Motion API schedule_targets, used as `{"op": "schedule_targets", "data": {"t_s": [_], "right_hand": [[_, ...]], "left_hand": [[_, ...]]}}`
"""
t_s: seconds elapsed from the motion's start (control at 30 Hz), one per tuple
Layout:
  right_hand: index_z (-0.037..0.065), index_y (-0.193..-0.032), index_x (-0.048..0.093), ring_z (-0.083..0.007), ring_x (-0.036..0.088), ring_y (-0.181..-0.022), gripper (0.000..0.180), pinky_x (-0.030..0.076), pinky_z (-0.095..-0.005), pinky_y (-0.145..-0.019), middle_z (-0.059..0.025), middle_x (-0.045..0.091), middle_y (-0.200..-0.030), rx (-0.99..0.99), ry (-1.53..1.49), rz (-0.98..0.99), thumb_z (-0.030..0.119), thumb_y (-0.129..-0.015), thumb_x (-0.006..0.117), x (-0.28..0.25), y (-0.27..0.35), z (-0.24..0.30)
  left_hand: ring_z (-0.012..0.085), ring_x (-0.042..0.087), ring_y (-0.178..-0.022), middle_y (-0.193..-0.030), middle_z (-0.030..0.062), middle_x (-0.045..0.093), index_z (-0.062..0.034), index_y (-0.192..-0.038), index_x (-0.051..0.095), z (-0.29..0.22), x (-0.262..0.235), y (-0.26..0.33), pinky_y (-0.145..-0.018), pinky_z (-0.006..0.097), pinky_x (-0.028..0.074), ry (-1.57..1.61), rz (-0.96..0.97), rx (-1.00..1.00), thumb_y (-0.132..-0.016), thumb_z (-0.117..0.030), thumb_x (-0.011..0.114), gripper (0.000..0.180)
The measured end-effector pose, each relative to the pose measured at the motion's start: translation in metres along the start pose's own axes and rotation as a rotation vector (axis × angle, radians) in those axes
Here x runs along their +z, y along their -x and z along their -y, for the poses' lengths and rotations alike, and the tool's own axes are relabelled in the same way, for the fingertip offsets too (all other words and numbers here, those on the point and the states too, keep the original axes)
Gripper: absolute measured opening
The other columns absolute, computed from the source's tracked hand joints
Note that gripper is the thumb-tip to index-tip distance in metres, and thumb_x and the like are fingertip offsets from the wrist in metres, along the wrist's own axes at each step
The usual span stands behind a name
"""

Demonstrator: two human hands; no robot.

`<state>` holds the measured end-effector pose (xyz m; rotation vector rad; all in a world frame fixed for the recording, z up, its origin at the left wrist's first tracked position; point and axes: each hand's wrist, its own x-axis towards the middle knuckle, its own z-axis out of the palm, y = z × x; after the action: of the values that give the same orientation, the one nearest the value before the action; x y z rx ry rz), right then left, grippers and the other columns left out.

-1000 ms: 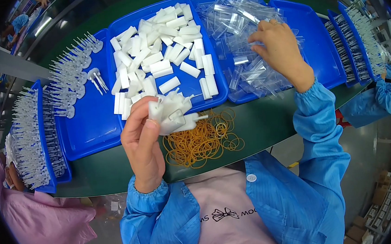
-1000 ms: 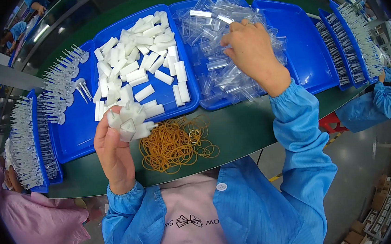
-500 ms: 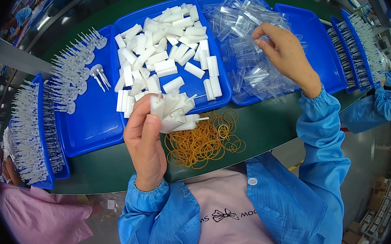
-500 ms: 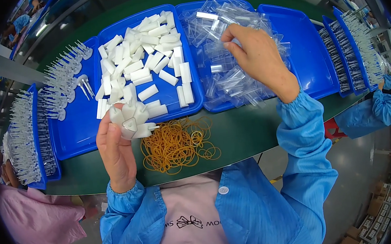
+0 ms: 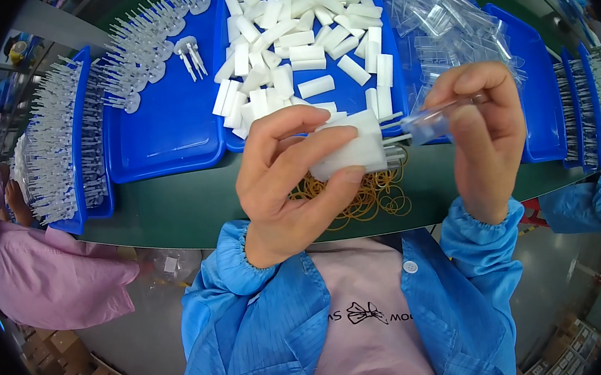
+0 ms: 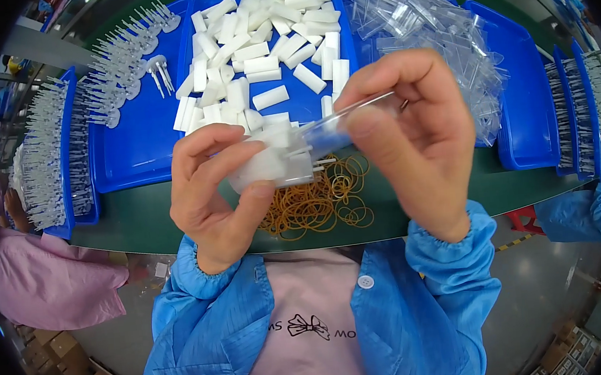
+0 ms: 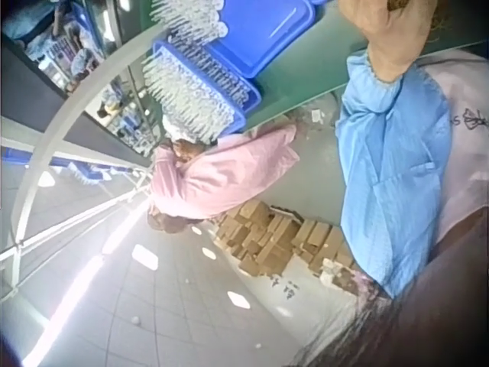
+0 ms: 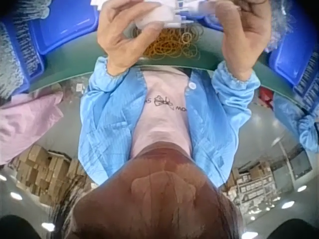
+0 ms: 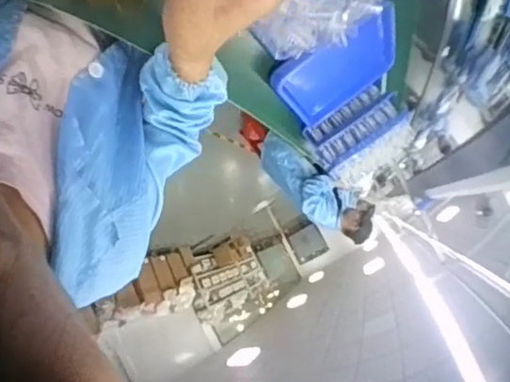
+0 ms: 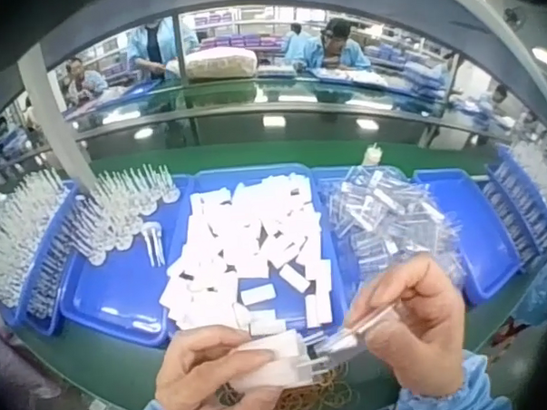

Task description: The person assembles components by fitting white foam blocks onto the prongs of a plastic base, sliding clear plastic sleeves over the blocks, and securing the bundle with a rubber band.

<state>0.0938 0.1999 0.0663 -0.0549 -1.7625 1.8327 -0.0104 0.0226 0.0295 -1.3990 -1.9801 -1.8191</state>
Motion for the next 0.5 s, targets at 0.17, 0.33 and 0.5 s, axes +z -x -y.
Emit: {"op": "schedule_targets", "data": {"t_s": [0.17,0.33,0.5], "right_hand": [[-0.001,-0.105,0.047,-0.0125,0.056,-0.085,0.032,0.045,-0.0239,-0.079,-0.0097,0.058,-0.094,0.008,0.061,-0.081,0.003,-0.080,0.067,0.010,0.008,-0.007],[-0.001,-0.101,0.049,-0.0141,0.058,-0.083,0.033,0.046,-0.0250,-0.078,-0.0094,0.058,-0.092,-0.071,0.145,-0.040,0.003,-0.077,0.071,0.010,0.014,-0.010],[-0.001,-0.099,0.049,-0.0143,0.059,-0.082,0.032,0.047,-0.0259,-0.077,-0.0093,0.059,-0.090,-0.037,0.073,-0.078,0.004,-0.078,0.071,0.014,0.019,-0.014]], "left_hand": [[0.0164,0.057,-0.082,-0.107,0.0136,0.053,-0.0009,-0.098,0.067,-0.001,-0.001,0.001,-0.063,0.025,0.050,0.032,0.010,0.006,-0.065,-0.002,0.074,0.034],[0.0161,0.057,-0.079,-0.106,0.0135,0.054,-0.0008,-0.098,0.067,-0.001,-0.001,0.002,-0.062,0.025,0.050,0.006,0.012,0.022,-0.065,-0.003,0.074,0.034],[0.0156,0.057,-0.077,-0.104,0.0129,0.055,-0.0022,-0.097,0.068,-0.003,0.000,0.002,-0.060,0.026,0.049,0.012,0.013,0.021,-0.065,-0.004,0.075,0.032]]}}
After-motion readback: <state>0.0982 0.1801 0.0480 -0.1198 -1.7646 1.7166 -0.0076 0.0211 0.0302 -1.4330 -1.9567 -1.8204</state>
